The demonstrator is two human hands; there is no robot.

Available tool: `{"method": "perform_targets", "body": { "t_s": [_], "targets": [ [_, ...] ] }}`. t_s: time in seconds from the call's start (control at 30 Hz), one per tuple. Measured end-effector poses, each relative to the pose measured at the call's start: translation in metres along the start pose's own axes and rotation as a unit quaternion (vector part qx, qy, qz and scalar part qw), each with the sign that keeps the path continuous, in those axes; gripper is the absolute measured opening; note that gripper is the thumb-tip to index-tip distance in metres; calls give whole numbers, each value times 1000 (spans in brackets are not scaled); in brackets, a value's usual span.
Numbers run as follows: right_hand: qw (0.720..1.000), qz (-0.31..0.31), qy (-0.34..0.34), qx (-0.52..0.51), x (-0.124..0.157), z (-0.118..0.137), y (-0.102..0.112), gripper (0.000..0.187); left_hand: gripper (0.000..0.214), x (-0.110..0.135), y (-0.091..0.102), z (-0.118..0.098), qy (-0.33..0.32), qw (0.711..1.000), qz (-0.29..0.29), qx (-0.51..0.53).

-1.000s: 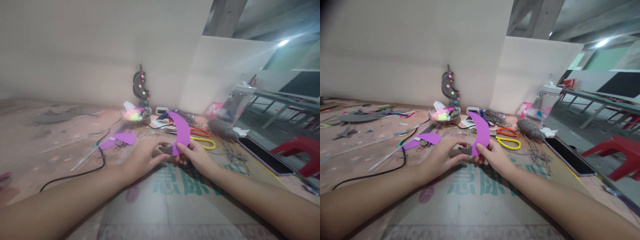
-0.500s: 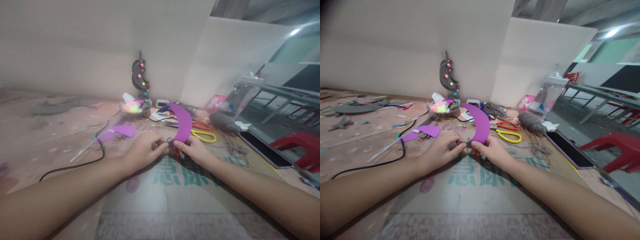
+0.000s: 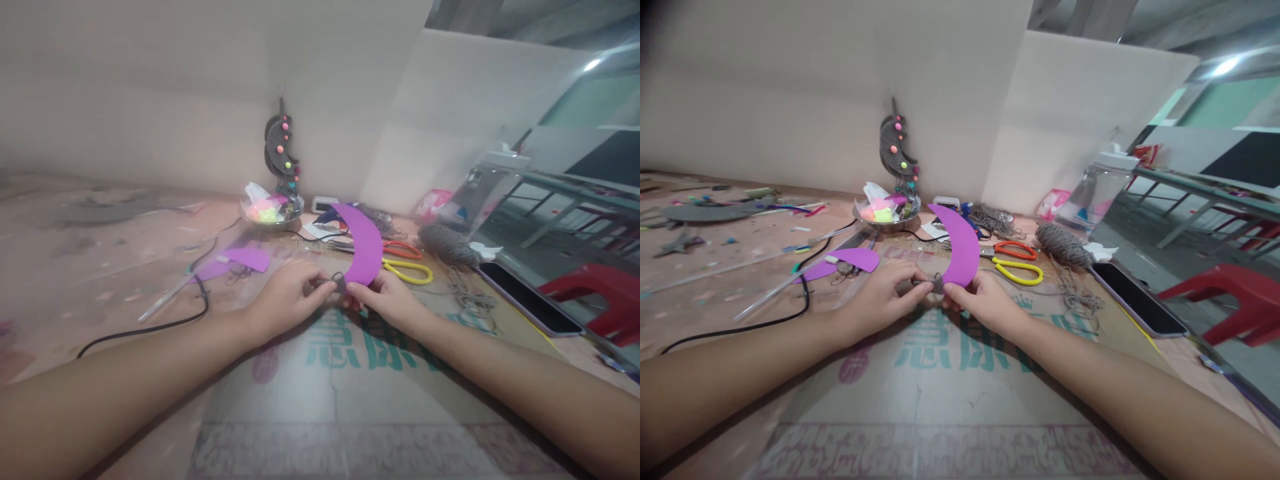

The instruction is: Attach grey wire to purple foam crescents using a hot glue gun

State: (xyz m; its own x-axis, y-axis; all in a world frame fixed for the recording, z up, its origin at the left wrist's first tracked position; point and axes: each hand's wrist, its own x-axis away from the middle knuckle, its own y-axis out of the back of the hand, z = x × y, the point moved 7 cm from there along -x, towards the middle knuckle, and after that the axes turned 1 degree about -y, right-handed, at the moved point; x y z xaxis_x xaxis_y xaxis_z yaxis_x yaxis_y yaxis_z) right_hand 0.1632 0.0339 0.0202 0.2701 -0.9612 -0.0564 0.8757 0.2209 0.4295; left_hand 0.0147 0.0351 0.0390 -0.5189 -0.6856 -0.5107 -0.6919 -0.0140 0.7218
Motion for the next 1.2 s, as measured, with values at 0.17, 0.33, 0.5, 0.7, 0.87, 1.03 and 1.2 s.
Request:
{"method": "perform_targets", "body": {
  "t_s": [0.17,0.33,0.5,0.7,0.87,1.03,1.2],
  "targets": [
    [1000,11,-1,10,-1,1,-2,22,25,0,-2,1,1,1000,4,4],
    [998,43,13,-40,1,-3,-2,18,24,0,0,3,1,1000,-8,7],
    [994,35,33,-100,0,-7,1,29,24,0,3,3,19,1000,-14,5],
    [999,23,-8,-45,-3,-5,-2,47,24,1,2,1,-2,1000,-16,-4],
    [1000,26,-7,-16,-2,-5,-2,37,23,0,3,2,1,1000,-16,0],
    [999,38,-16,-3,-2,-6,-3,24,23,0,4,3,12,1000,-12,4],
    [997,70,-9,-10,-3,-6,-8,17,22,0,8,7,45,998,-32,33]
  ]
}}
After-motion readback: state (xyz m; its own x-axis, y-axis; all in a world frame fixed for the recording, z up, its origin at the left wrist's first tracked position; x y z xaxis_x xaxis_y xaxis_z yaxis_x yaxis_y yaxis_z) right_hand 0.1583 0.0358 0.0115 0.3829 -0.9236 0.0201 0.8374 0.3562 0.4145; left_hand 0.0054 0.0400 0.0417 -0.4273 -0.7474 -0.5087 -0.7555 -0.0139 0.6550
